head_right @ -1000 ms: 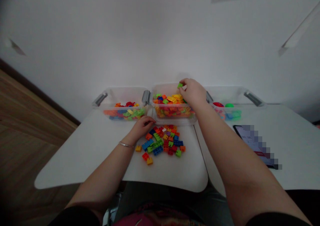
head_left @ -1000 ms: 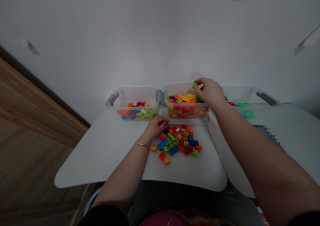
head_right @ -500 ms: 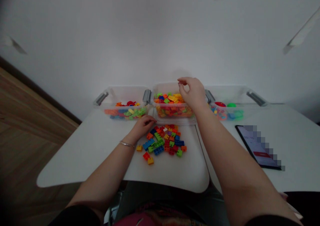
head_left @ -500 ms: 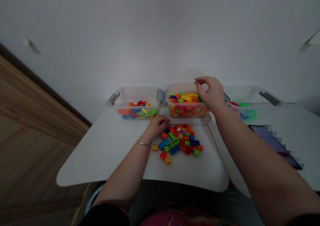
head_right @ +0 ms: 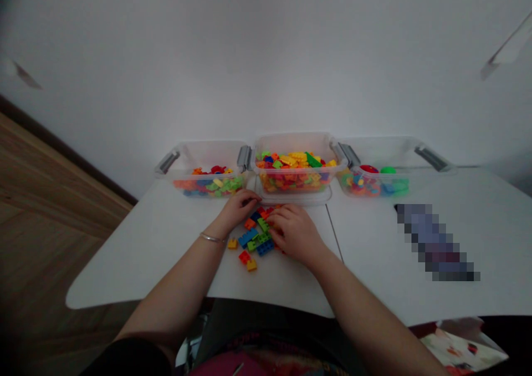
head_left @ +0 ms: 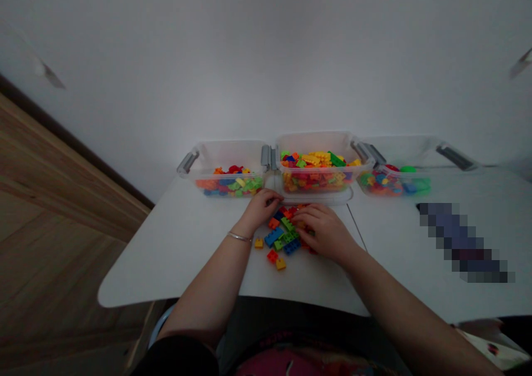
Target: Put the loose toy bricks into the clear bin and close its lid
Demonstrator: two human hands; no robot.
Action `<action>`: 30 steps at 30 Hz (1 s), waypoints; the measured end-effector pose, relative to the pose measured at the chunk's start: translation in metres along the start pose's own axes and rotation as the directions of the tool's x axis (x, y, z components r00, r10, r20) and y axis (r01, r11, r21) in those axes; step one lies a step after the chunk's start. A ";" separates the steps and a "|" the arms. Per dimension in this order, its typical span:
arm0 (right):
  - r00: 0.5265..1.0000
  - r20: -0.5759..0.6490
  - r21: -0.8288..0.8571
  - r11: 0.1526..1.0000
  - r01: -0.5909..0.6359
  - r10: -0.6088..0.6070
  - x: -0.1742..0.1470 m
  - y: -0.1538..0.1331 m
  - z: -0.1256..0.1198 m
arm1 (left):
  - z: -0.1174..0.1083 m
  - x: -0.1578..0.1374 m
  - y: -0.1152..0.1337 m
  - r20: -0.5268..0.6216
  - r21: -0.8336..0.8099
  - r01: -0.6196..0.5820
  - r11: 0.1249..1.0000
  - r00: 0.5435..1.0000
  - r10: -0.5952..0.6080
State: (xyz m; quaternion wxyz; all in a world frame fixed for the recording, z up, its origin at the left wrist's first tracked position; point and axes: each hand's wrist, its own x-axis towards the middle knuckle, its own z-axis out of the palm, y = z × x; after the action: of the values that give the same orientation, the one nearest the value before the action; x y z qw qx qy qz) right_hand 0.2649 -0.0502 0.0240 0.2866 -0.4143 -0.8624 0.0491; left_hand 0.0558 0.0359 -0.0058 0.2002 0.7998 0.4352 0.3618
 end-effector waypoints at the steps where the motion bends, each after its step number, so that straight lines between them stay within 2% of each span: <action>1: 1.000 0.028 -0.013 1.000 -0.002 0.003 -0.001 -0.002 0.003 | 0.000 0.000 0.000 -0.003 0.001 0.001 1.000 1.000 -0.001; 9: 0.996 0.076 -0.038 0.998 0.047 -0.044 0.000 -0.007 0.015 | 0.000 -0.001 0.001 -0.006 -0.016 0.002 1.000 1.000 -0.002; 14: 0.999 0.046 -0.095 0.995 -0.004 0.008 -0.002 -0.001 0.014 | 0.000 -0.002 0.001 -0.019 -0.027 -0.001 1.000 1.000 0.001; 21: 0.997 0.027 -0.089 0.994 -0.069 0.071 -0.006 0.004 0.007 | 0.000 0.000 0.000 0.009 -0.019 0.010 1.000 1.000 -0.009; 30: 0.994 0.077 -0.127 0.990 -0.069 0.079 -0.001 0.007 0.009 | 0.000 -0.001 0.001 -0.004 -0.033 0.011 0.999 1.000 -0.011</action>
State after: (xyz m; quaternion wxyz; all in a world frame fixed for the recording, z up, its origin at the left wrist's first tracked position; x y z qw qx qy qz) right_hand 0.2652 -0.0446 0.0139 0.2227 -0.4607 -0.8588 0.0231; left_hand 0.0562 0.0349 -0.0052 0.2143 0.7932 0.4341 0.3695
